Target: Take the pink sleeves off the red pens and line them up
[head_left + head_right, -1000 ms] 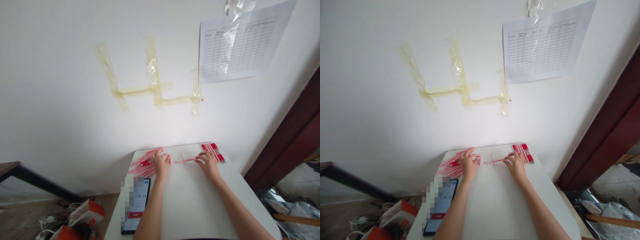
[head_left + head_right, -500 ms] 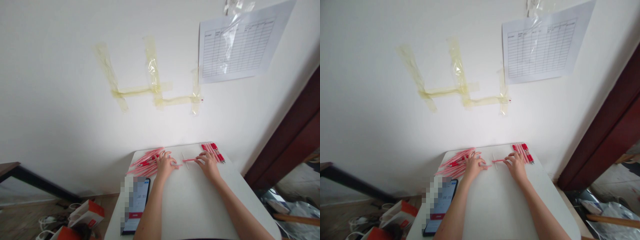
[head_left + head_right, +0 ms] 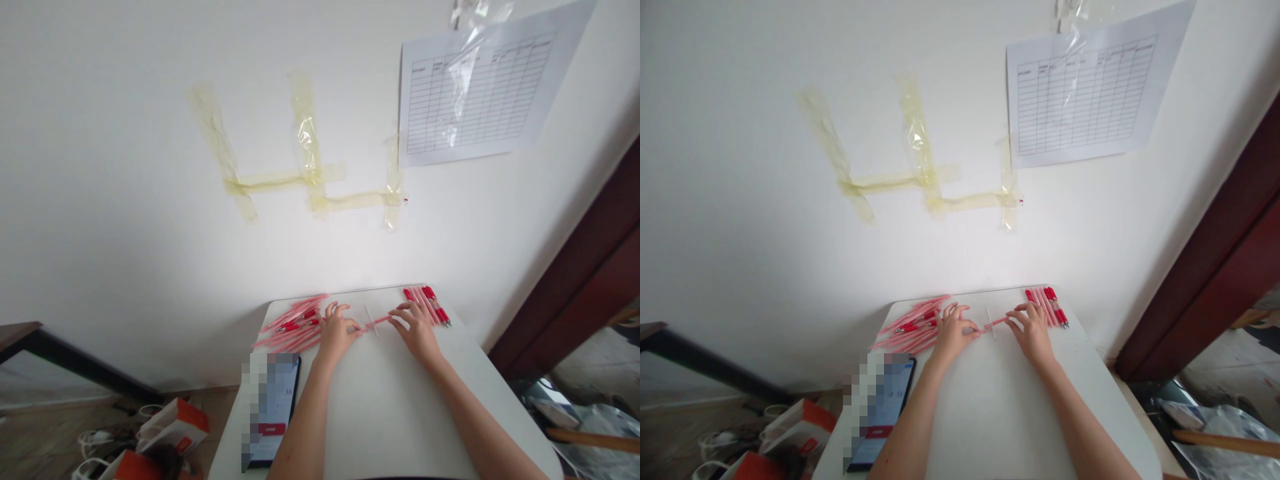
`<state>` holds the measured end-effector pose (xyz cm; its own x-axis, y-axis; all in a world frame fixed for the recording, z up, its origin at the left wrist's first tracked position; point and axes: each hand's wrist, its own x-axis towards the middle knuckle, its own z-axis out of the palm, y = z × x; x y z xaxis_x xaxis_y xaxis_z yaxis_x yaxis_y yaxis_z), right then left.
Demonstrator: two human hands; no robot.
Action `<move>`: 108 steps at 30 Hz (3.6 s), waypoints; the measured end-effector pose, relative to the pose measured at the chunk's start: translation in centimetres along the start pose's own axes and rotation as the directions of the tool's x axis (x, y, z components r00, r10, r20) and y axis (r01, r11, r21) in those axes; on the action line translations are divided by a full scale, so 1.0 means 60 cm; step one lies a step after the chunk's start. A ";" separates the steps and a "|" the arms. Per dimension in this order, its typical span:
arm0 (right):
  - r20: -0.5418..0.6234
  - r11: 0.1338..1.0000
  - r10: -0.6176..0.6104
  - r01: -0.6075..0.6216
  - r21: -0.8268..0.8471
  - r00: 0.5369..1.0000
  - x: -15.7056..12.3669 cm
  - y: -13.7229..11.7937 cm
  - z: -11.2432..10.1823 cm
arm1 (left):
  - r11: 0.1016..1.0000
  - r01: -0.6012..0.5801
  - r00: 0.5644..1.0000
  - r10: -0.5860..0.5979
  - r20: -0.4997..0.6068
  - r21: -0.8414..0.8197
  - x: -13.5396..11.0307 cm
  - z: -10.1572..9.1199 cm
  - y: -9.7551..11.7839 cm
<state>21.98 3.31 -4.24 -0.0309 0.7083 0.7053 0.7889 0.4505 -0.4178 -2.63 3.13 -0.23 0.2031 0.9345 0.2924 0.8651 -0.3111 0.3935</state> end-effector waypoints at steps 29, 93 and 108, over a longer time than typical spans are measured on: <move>-0.022 0.996 0.070 -0.068 0.064 0.997 0.004 0.003 -0.005 | 0.999 0.046 0.982 -0.040 -0.184 0.025 0.007 0.030 0.014; 0.026 0.941 0.153 -0.137 -0.308 0.988 -0.010 0.000 -0.004 | 0.981 0.106 0.992 -0.094 -0.081 0.164 0.004 -0.008 -0.002; 0.077 0.936 0.159 -0.125 -0.330 0.984 -0.008 -0.010 -0.005 | 0.953 0.241 0.957 -0.202 -0.208 0.183 0.000 -0.014 0.007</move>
<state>21.70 2.54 -4.18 0.0475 0.8106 0.5837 0.9446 0.1536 -0.2901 -2.62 2.86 0.67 -0.0764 0.9211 0.3818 0.9574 -0.0392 0.2861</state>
